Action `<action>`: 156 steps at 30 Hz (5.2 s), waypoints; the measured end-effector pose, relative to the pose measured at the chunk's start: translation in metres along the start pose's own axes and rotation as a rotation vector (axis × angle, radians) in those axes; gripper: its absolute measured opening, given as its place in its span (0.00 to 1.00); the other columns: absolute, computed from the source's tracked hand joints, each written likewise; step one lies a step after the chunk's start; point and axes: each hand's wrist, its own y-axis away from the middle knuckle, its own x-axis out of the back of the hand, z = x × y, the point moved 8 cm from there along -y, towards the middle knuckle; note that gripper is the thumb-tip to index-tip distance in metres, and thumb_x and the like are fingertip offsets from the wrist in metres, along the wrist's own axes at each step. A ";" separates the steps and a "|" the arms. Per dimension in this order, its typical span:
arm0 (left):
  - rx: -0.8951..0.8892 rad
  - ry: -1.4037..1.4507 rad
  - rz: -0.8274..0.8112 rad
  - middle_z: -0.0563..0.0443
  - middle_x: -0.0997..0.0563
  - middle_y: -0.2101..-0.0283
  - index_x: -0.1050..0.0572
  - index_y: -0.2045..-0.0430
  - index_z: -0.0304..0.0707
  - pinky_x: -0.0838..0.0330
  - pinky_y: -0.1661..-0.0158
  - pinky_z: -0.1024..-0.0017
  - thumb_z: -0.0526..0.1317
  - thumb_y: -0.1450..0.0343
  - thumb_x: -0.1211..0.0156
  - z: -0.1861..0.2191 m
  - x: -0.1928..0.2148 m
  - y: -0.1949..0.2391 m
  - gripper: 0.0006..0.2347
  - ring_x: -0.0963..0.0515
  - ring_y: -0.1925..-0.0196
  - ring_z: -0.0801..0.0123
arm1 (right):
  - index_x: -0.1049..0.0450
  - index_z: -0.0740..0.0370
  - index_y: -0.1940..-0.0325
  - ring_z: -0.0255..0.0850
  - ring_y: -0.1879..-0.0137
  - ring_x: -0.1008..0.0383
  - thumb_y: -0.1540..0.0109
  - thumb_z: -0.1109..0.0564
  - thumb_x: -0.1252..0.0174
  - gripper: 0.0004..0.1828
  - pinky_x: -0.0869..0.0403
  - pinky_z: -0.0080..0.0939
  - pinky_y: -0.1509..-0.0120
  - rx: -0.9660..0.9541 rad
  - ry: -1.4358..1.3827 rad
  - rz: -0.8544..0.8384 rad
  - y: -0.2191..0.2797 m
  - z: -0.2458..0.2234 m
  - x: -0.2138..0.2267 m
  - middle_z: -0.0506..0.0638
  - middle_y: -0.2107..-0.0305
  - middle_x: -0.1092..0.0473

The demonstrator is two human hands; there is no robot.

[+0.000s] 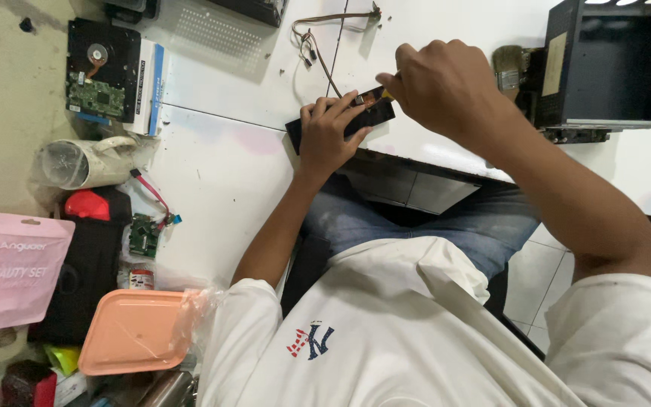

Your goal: The person is seated on the floor, working on a small black electronic device placed on their lap. They use a screwdriver to tighten screws on the device and manipulate wires connected to it.

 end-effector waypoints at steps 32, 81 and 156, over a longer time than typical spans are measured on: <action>0.117 0.157 0.011 0.48 0.37 0.26 0.34 0.31 0.54 0.28 0.40 0.50 0.49 0.37 0.13 -0.007 0.001 0.004 0.40 0.23 0.35 0.54 | 0.30 0.66 0.43 0.58 0.64 0.22 0.30 0.56 0.31 0.18 0.25 0.55 0.65 -0.006 -0.337 0.174 0.058 0.000 0.011 0.62 0.59 0.24; -0.158 -0.144 -0.020 0.55 0.30 0.42 0.20 0.47 0.65 0.33 0.47 0.56 0.58 0.28 0.32 0.020 -0.007 -0.004 0.16 0.27 0.46 0.60 | 0.21 0.65 0.43 0.60 0.53 0.27 0.37 0.65 0.23 0.20 0.27 0.57 0.51 -0.262 -0.732 0.730 0.103 0.086 -0.160 0.59 0.57 0.29; 0.189 1.048 0.091 0.41 0.10 0.50 0.20 0.46 0.35 0.07 0.58 0.67 0.30 0.22 0.36 0.033 0.091 -0.159 0.11 0.06 0.53 0.56 | 0.23 0.65 0.47 0.55 0.51 0.32 0.36 0.61 0.29 0.15 0.30 0.54 0.51 -0.289 -0.626 0.753 0.104 0.084 -0.151 0.58 0.56 0.30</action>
